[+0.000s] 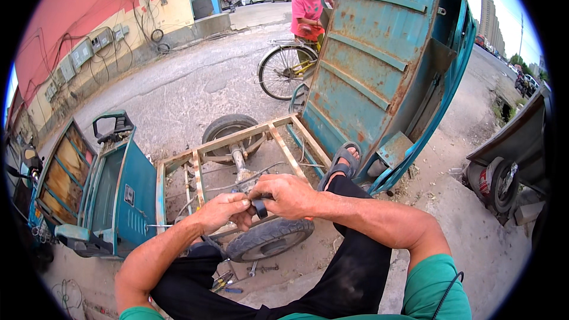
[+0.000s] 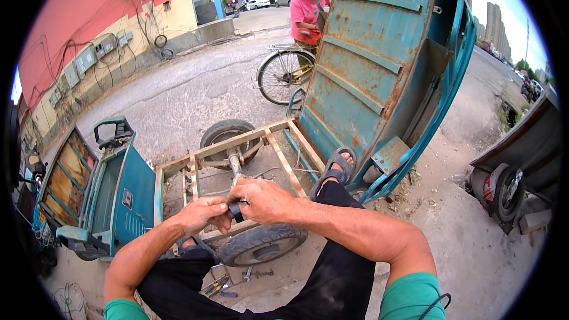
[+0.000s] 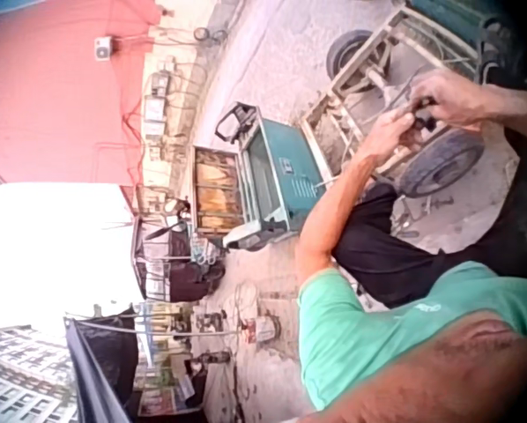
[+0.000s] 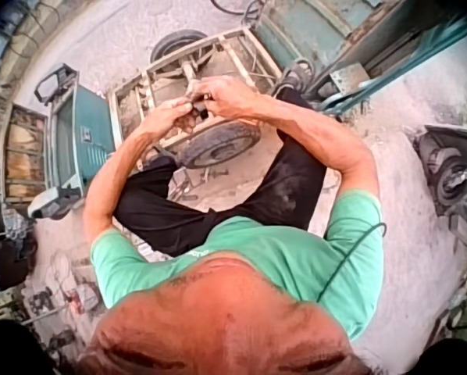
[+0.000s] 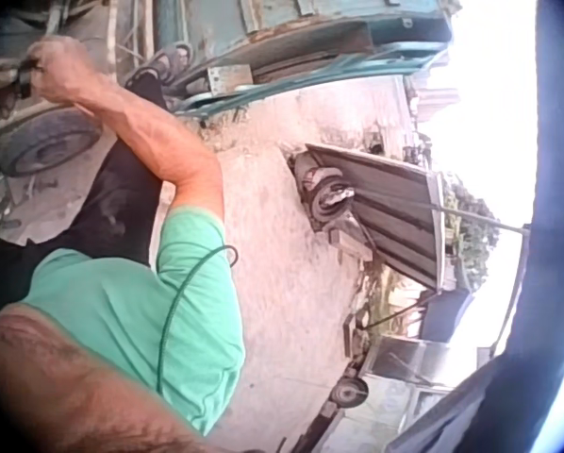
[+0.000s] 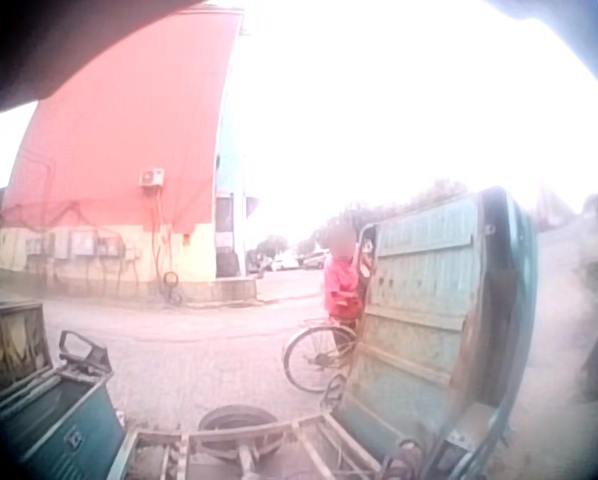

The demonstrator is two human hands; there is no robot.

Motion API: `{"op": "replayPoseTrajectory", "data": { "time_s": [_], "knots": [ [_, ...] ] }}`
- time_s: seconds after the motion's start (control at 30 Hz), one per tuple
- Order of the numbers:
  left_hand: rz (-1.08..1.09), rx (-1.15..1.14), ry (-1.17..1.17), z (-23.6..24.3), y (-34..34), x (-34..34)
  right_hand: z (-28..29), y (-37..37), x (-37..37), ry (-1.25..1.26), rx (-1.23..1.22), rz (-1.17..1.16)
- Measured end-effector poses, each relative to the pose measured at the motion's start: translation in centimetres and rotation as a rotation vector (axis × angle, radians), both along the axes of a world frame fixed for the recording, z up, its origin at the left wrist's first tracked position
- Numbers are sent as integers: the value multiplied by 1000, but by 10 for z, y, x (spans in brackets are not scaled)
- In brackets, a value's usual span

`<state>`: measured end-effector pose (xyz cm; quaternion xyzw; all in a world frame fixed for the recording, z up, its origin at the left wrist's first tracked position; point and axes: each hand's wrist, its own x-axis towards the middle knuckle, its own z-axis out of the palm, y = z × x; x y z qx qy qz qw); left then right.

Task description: The person sits on the ground and wraps electrical tape around a small cylindrical component with wires attached, securing the connection on a teal three-wheeled vehicle frame.

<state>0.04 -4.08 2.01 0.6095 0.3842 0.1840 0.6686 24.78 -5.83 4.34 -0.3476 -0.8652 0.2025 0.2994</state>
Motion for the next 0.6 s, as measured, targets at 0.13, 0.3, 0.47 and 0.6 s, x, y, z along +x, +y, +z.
{"op": "replayPoseTrajectory", "data": {
  "time_s": [0.13, 0.3, 0.47, 0.6],
  "knots": [
    [-92, 154, 94, 17, 2, -3, -2, 1, -1, 87, -1, 32],
    [-121, 310, 116, 32, -9, -6, 0, 1, -4, 320, -367, 105],
    [-65, 632, 250, 48, -18, -4, 15, 2, -5, 383, -632, 28],
    [-7, 1106, 398, 54, -26, 0, 15, 10, -7, 380, -712, -30]
  ]
}}
